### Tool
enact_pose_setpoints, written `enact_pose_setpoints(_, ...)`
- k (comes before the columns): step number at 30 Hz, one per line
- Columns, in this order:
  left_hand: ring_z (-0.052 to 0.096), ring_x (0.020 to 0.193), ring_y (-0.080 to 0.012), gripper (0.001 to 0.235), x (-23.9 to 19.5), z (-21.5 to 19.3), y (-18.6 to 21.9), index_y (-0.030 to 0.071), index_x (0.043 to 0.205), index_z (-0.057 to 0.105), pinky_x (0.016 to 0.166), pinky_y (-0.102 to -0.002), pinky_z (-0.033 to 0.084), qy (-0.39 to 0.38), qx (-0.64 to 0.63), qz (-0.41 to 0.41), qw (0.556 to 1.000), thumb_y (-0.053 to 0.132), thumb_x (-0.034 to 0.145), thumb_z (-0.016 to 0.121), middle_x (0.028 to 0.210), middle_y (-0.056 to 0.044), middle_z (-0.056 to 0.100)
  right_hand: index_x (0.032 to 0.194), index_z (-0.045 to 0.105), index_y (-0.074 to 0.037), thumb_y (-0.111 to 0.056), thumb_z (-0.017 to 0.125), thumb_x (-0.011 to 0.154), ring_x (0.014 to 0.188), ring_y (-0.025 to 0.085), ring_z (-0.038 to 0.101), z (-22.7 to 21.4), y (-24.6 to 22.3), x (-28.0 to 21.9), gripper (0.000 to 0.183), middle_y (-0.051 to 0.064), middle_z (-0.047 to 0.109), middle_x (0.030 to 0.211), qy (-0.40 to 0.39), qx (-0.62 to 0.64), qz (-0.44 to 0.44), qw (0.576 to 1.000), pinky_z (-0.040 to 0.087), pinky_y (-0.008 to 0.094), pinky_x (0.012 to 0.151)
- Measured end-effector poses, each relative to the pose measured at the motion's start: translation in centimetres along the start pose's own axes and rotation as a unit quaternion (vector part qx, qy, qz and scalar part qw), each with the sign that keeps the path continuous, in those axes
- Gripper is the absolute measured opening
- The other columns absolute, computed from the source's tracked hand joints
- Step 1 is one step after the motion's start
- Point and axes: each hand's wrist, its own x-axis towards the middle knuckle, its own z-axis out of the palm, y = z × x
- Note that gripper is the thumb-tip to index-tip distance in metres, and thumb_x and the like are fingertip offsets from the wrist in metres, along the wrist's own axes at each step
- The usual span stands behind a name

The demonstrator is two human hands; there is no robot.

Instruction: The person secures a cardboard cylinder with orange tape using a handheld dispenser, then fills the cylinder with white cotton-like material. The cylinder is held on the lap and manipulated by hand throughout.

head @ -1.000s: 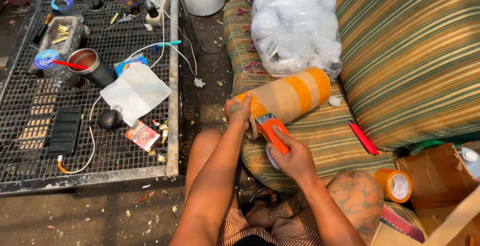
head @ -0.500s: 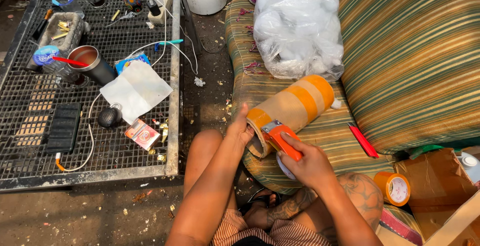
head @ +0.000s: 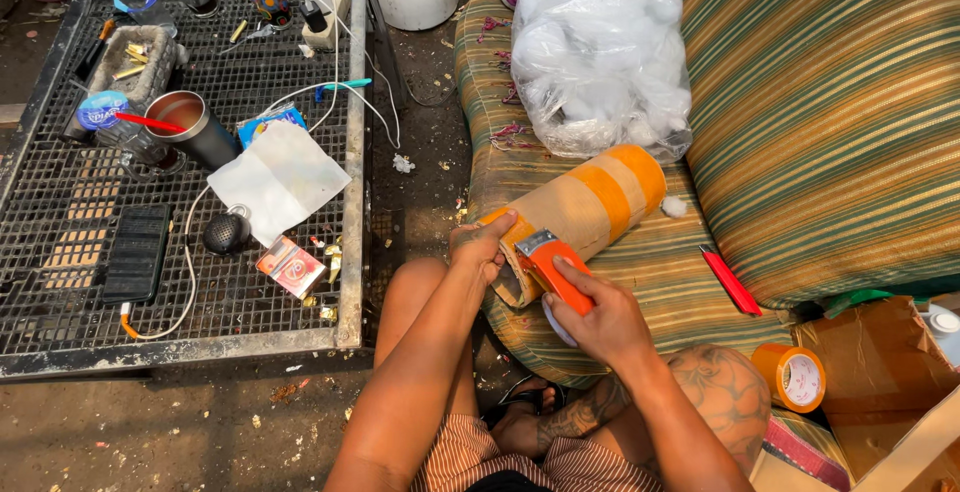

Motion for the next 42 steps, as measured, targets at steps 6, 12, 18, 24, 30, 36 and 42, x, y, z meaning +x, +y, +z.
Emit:
enact_pose_setpoints(6, 0.06, 0.044, -0.0194, 0.041, 2.6, -0.3, 0.1, -0.001, 0.09, 0.058, 0.032, -0.029, 0.032, 0.013, -0.034, -0.017, 0.999, 0.014, 0.071, 0.091, 0.075, -0.016, 0.071, 0.124, 0.073, -0.01, -0.021, 0.085, 0.075, 0.083, 0.03, 0.078, 2.2, 3.5, -3.7, 0.052, 0.023, 0.076, 0.095, 0.022, 0.0, 0.019, 1.0, 0.059, 0.035, 0.076)
enact_pose_setpoints(12, 0.053, 0.044, -0.0184, 0.042, 0.7, -0.9, -0.7, -0.005, 0.09, 0.066, 0.032, -0.031, 0.03, 0.02, -0.017, 0.03, 0.999, 0.027, 0.079, 0.09, 0.073, -0.016, 0.066, 0.123, 0.073, -0.01, -0.021, 0.085, 0.076, 0.085, 0.029, 0.078, 3.8, 5.4, -4.9, 0.05, 0.021, 0.077, 0.099, 0.057, 0.023, -0.014, 0.998, 0.06, 0.034, 0.077)
enact_pose_setpoints(18, 0.072, 0.063, -0.0111, 0.035, -4.7, -1.2, -3.9, -0.006, 0.096, 0.07, 0.058, -0.026, 0.057, -0.059, 0.102, 0.25, 0.961, 0.016, 0.077, 0.09, 0.077, -0.007, 0.077, 0.124, 0.073, -0.01, -0.02, 0.085, 0.076, 0.086, 0.028, 0.078, 3.4, 5.7, -4.5, 0.051, 0.02, 0.077, 0.1, 0.048, 0.033, 0.012, 0.998, 0.059, 0.034, 0.077)
enact_pose_setpoints(24, 0.069, 0.059, -0.0129, 0.022, -5.6, -1.5, -3.8, -0.005, 0.089, 0.075, 0.055, -0.027, 0.054, -0.083, 0.096, 0.232, 0.964, 0.013, 0.08, 0.084, 0.074, -0.009, 0.077, 0.125, 0.073, -0.014, -0.023, 0.085, 0.075, 0.083, 0.029, 0.078, 3.7, 5.9, -5.4, 0.052, 0.02, 0.077, 0.097, 0.035, 0.022, 0.039, 0.998, 0.059, 0.034, 0.075)
enact_pose_setpoints(30, 0.067, 0.057, -0.0135, 0.024, -4.9, -1.5, -3.4, -0.005, 0.081, 0.07, 0.053, -0.029, 0.054, -0.073, 0.077, 0.242, 0.965, 0.014, 0.079, 0.086, 0.073, -0.011, 0.075, 0.125, 0.072, -0.014, -0.024, 0.085, 0.075, 0.084, 0.03, 0.078, 2.8, 6.2, -7.3, 0.053, 0.021, 0.076, 0.096, 0.005, 0.005, 0.08, 0.997, 0.06, 0.036, 0.076)
enact_pose_setpoints(36, 0.066, 0.057, -0.0124, 0.027, -5.3, -1.8, -4.0, -0.005, 0.08, 0.071, 0.053, -0.028, 0.053, -0.086, 0.111, 0.268, 0.953, 0.017, 0.08, 0.087, 0.071, -0.011, 0.075, 0.129, 0.07, -0.016, -0.027, 0.081, 0.076, 0.083, 0.03, 0.078, 0.0, 3.2, -7.1, 0.055, 0.022, 0.076, 0.093, -0.051, -0.003, 0.103, 0.993, 0.059, 0.036, 0.077)
enact_pose_setpoints(42, 0.061, 0.05, -0.0092, 0.027, -7.7, -1.6, -5.4, -0.003, 0.081, 0.072, 0.048, -0.027, 0.049, -0.074, 0.169, 0.254, 0.949, 0.021, 0.081, 0.085, 0.066, -0.007, 0.073, 0.137, 0.066, -0.028, -0.034, 0.074, 0.077, 0.083, 0.028, 0.077, -3.3, 0.9, -2.3, 0.06, 0.017, 0.079, 0.094, -0.274, -0.113, 0.27, 0.916, 0.058, 0.034, 0.084)
